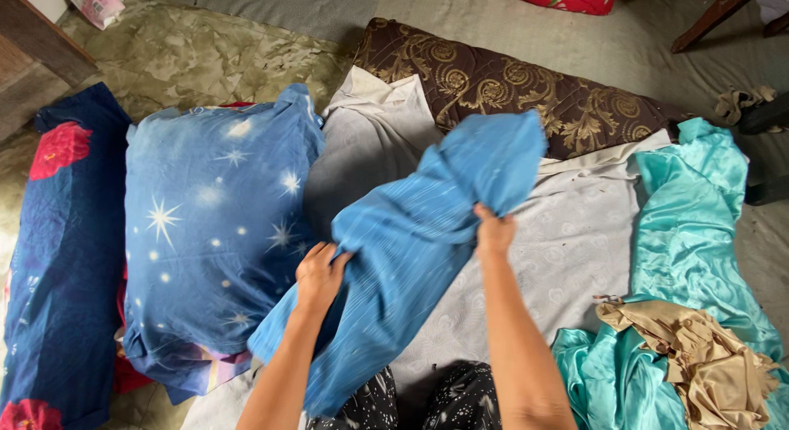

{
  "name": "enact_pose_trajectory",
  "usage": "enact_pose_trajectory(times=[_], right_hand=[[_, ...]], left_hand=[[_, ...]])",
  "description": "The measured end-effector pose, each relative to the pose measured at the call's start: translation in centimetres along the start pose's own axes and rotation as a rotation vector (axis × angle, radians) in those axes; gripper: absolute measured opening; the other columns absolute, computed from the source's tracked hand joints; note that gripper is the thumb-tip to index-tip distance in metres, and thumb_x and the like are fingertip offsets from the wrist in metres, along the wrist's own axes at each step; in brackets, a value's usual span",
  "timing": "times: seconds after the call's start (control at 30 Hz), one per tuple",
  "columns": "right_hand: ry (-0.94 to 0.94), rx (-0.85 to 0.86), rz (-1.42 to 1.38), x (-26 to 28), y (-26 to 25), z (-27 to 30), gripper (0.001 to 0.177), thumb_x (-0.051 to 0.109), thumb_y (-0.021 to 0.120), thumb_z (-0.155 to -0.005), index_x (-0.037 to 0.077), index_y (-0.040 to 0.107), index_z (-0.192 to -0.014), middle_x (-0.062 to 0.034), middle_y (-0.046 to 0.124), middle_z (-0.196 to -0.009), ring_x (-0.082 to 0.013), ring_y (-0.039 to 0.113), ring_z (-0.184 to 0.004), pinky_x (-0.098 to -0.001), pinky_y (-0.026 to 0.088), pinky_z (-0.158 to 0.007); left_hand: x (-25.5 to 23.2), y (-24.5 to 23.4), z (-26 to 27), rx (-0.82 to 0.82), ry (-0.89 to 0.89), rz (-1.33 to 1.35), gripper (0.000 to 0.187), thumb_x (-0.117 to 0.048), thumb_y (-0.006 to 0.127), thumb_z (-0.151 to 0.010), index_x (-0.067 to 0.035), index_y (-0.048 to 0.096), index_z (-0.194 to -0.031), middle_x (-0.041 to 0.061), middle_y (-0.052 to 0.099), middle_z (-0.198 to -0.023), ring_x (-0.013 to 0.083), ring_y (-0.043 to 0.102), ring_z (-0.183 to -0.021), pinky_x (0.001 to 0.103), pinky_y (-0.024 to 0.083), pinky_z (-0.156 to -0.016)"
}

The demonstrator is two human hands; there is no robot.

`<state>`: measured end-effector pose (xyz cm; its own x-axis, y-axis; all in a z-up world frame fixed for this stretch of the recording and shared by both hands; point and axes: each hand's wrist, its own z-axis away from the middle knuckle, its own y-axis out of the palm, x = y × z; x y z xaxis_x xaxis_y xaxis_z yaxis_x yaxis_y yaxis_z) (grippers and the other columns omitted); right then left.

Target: The person folds a blue pillowcase around a pillow and places it on a stack. They then fold a white sheet and a teal satin duvet cover, arranging them on the mattress.

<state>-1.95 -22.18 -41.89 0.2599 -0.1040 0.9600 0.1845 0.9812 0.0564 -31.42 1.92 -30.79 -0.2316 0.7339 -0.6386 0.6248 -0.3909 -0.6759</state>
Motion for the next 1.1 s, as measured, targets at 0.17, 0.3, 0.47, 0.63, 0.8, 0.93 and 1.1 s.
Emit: enact_pose_trajectory(times=[0.17, 0.3, 0.47, 0.63, 0.8, 0.93, 1.1], right_hand=[[-0.262, -0.016, -0.137, 3.0, -8.3, -7.7, 0.042, 0.009, 0.081, -0.09, -0.008, 0.066, -0.125, -0.016, 0.071, -0.119, -0.0246, 0.064, -0.102, -0.0367, 0.052, -0.092], [0.201, -0.138, 0.181, 0.0, -14.2, -9.4, 0.083, 0.051, 0.082, -0.081, 0.011, 0.045, -0.143, -0.0061, 0.052, -0.139, -0.0251, 0.053, -0.116, -0.0485, 0.05, -0.075], [0.498, -0.066, 0.463, -7.5, -15.6, -4.9, 0.1, 0.065, 0.085, -0.064, 0.01, 0.049, -0.139, -0.0107, 0.056, -0.133, -0.0314, 0.054, -0.114, -0.0511, 0.051, -0.073], [0.504, 0.129, 0.376, -12.5, -12.0, -1.2, 0.06, 0.056, 0.078, -0.08, 0.007, 0.065, -0.113, -0.0079, 0.067, -0.101, -0.025, 0.065, -0.087, -0.0446, 0.057, -0.068], [-0.011, 0.051, 0.628, -14.0, -9.2, 1.2, 0.033, 0.032, 0.069, -0.096, 0.001, 0.068, -0.083, -0.0039, 0.066, -0.072, -0.0186, 0.059, -0.065, -0.0344, 0.047, -0.063], [0.046, 0.37, 0.515, -14.4, -8.1, 4.0, 0.024, 0.028, 0.07, -0.086, 0.006, 0.068, -0.077, -0.0012, 0.064, -0.066, -0.0116, 0.055, -0.062, -0.031, 0.045, -0.058], [0.134, 0.257, 0.251, -13.9, -9.3, 2.8, 0.047, 0.04, 0.086, -0.083, 0.011, 0.052, -0.069, 0.0072, 0.049, -0.068, -0.0078, 0.041, -0.063, -0.0295, 0.035, -0.057]], left_hand=[[-5.1, 8.5, -6.2, 0.032, 0.093, 0.113, 0.02, -0.021, 0.074, -0.093, -0.003, 0.067, -0.098, 0.016, 0.067, -0.094, 0.0392, 0.064, -0.087, 0.047, 0.052, -0.074], [-3.7, 13.6, -5.0, 0.252, -0.048, -0.023, 0.037, -0.033, 0.069, -0.09, -0.014, 0.067, -0.122, 0.01, 0.072, -0.11, 0.035, 0.066, -0.108, 0.05, 0.05, -0.086], [2.8, 16.0, 0.8, 0.449, -0.375, -0.376, 0.075, -0.062, 0.068, -0.084, -0.018, 0.053, -0.143, 0.019, 0.049, -0.144, 0.044, 0.048, -0.13, 0.064, 0.038, -0.099], [9.5, 16.8, 4.6, 0.315, -0.51, -0.226, 0.055, -0.052, 0.071, -0.092, -0.01, 0.064, -0.127, 0.024, 0.061, -0.123, 0.0462, 0.058, -0.111, 0.052, 0.049, -0.092], [14.7, 14.9, 5.4, 0.125, -0.23, -0.18, 0.023, -0.027, 0.074, -0.092, -0.004, 0.076, -0.094, 0.019, 0.072, -0.094, 0.0414, 0.068, -0.09, 0.047, 0.055, -0.082], [16.5, 13.3, 4.9, 0.111, -0.399, -0.187, 0.022, -0.027, 0.07, -0.096, -0.009, 0.075, -0.107, 0.017, 0.072, -0.107, 0.0386, 0.068, -0.1, 0.046, 0.055, -0.088], [11.7, 12.3, 2.9, 0.137, -0.259, -0.192, 0.048, -0.044, 0.076, -0.086, -0.014, 0.069, -0.123, 0.018, 0.065, -0.127, 0.041, 0.058, -0.122, 0.052, 0.047, -0.104]])
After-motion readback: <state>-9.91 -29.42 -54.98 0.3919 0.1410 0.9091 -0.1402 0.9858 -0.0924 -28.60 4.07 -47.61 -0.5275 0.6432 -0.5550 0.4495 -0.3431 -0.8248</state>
